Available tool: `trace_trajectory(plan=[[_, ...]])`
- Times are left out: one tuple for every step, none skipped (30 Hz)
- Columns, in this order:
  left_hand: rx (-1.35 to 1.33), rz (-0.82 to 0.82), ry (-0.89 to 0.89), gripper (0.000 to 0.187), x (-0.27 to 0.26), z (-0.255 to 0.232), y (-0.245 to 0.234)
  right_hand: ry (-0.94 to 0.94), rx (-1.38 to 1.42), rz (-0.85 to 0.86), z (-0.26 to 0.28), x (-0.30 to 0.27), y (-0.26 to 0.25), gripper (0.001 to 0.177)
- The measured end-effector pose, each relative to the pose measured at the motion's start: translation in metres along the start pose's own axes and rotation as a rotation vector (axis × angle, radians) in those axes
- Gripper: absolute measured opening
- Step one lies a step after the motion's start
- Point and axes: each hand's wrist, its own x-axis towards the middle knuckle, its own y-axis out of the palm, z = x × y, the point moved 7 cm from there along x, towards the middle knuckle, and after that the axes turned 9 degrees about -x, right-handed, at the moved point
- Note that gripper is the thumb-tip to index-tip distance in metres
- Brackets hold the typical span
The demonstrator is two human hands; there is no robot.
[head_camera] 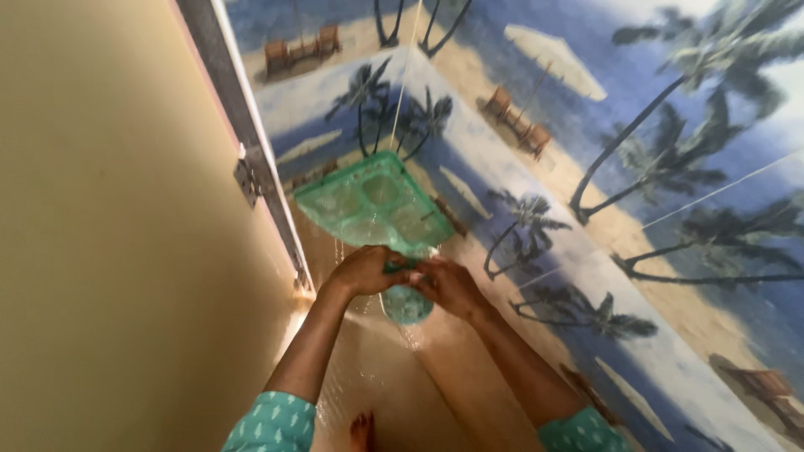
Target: The person washes a green plastic tray in a green bucket of soapy water, rinses it under a tap, and places it on the wall. They then scoop water from a blue bucket into a mug and pour it into the toilet. Finally, they pick up a traditional straw broom and sweep the bathroom floor.
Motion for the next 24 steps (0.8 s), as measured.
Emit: trace_trajectory(plan=[[0.042, -0.039, -0.019, 0.032, -0.014, 0.0, 0.009, 0.016, 0.038, -0.002, -0.004, -0.006, 0.007, 0.026], [0.096, -0.093, -0.03, 0.029, -0.024, -0.001, 0.014, 0.018, 0.066, -0.018, -0.007, -0.002, 0.008, 0.024], [0.15, -0.147, -0.042, 0.025, -0.034, -0.001, 0.019, 0.02, 0.095, -0.033, -0.009, 0.0, 0.007, 0.023], [0.154, -0.221, -0.028, 0.026, -0.043, 0.0, 0.02, 0.006, 0.037, -0.087, -0.006, 0.004, 0.005, 0.031], [0.159, -0.295, -0.014, 0.028, -0.053, 0.001, 0.023, -0.009, -0.021, -0.141, -0.001, 0.003, 0.005, 0.041], [0.157, -0.365, -0.001, 0.03, -0.061, 0.004, 0.028, -0.021, -0.078, -0.189, 0.0, 0.0, 0.007, 0.052], [0.179, -0.429, 0.009, 0.029, -0.065, 0.008, 0.029, 0.001, -0.183, -0.269, -0.008, 0.006, 0.006, 0.054], [0.194, -0.489, 0.012, 0.028, -0.074, 0.014, 0.032, 0.024, -0.285, -0.341, -0.017, 0.012, 0.008, 0.056], [0.21, -0.55, 0.016, 0.027, -0.084, 0.019, 0.036, 0.046, -0.387, -0.414, -0.025, 0.015, 0.012, 0.058], [0.199, -0.561, -0.063, 0.025, -0.092, 0.027, 0.04, 0.041, -0.353, -0.347, -0.033, 0.025, 0.025, 0.066], [0.186, -0.573, -0.142, 0.024, -0.102, 0.033, 0.046, 0.035, -0.319, -0.279, -0.037, 0.03, 0.037, 0.075], [0.177, -0.576, -0.218, 0.022, -0.112, 0.04, 0.048, 0.036, -0.282, -0.214, -0.041, 0.036, 0.048, 0.084], [0.184, -0.602, -0.241, 0.022, -0.12, 0.044, 0.045, 0.008, -0.399, -0.098, -0.047, 0.046, 0.053, 0.08], [0.179, -0.622, -0.265, 0.022, -0.126, 0.047, 0.048, -0.015, -0.521, 0.027, -0.06, 0.051, 0.052, 0.076], [0.174, -0.643, -0.288, 0.023, -0.13, 0.05, 0.049, -0.038, -0.644, 0.153, -0.07, 0.056, 0.052, 0.072], [0.178, -0.635, -0.325, 0.023, -0.133, 0.054, 0.052, 0.038, -0.599, 0.12, -0.073, 0.06, 0.049, 0.077], [0.182, -0.626, -0.362, 0.024, -0.134, 0.058, 0.054, 0.114, -0.553, 0.087, -0.073, 0.064, 0.05, 0.081], [0.192, -0.622, -0.393, 0.024, -0.134, 0.061, 0.054, 0.189, -0.508, 0.045, -0.07, 0.07, 0.051, 0.086], [0.191, -0.656, -0.386, 0.025, -0.136, 0.059, 0.056, 0.213, -0.47, 0.015, -0.059, 0.072, 0.057, 0.086], [0.192, -0.696, -0.376, 0.026, -0.137, 0.055, 0.056, 0.233, -0.435, -0.02, -0.046, 0.077, 0.064, 0.086], [0.193, -0.736, -0.365, 0.026, -0.138, 0.053, 0.055, 0.254, -0.398, -0.055, -0.035, 0.078, 0.069, 0.086], [0.186, -0.752, -0.374, 0.025, -0.14, 0.053, 0.056, 0.149, -0.54, -0.056, -0.014, 0.072, 0.078, 0.086], [0.179, -0.769, -0.383, 0.025, -0.141, 0.052, 0.057, 0.043, -0.68, -0.058, 0.006, 0.061, 0.087, 0.087], [0.176, -0.785, -0.393, 0.024, -0.144, 0.053, 0.056, -0.064, -0.816, -0.064, 0.024, 0.053, 0.093, 0.088]])
